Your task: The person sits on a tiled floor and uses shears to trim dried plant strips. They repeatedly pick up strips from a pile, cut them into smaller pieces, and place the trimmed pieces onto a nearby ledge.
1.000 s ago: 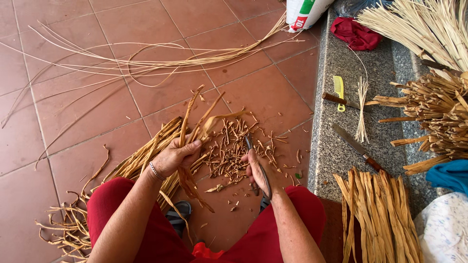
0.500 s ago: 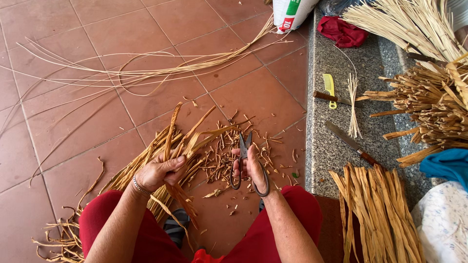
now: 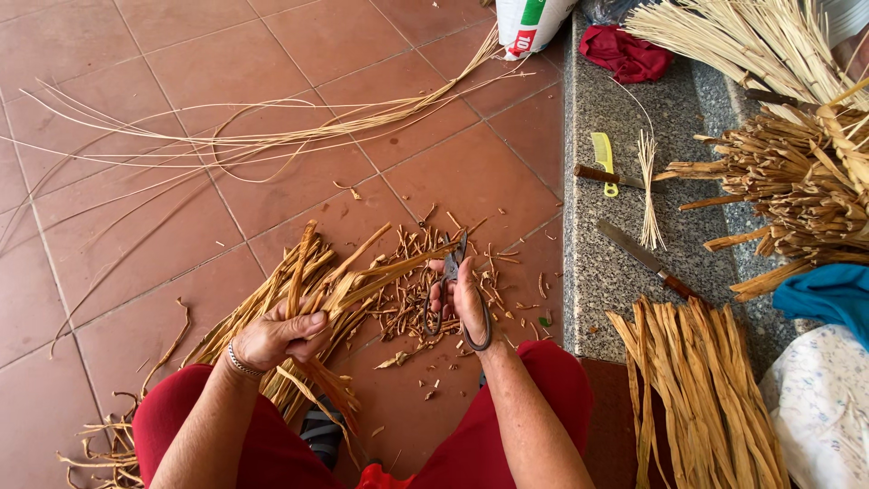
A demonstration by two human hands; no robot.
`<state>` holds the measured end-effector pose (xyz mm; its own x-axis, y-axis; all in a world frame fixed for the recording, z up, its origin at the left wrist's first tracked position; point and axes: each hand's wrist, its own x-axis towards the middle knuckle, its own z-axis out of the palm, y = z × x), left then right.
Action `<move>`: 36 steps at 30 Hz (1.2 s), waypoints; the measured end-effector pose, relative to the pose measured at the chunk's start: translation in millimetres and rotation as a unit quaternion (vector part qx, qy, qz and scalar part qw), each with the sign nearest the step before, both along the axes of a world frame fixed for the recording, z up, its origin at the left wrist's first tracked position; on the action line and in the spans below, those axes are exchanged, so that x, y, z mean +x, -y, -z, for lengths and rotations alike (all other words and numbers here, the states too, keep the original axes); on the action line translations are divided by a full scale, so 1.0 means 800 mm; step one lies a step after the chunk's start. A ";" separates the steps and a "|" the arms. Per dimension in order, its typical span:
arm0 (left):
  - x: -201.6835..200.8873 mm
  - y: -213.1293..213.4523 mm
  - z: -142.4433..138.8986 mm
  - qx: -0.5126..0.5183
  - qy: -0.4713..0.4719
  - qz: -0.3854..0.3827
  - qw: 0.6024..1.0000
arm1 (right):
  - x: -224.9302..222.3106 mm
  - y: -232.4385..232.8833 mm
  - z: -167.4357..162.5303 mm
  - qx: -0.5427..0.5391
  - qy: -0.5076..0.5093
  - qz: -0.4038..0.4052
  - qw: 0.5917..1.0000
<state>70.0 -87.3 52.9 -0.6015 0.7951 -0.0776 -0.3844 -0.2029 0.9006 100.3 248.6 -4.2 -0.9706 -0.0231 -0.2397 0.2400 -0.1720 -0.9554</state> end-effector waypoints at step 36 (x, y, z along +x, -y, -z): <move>0.008 -0.164 0.071 -0.247 -0.329 -0.082 0.908 | 0.025 0.054 -0.019 0.179 -0.144 0.065 0.971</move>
<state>76.4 44.0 -3.9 -0.7537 0.6570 0.0178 0.2680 0.2825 0.9211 120.4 205.3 11.3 -0.9877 0.1390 0.0723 -0.0477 0.1729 -0.9838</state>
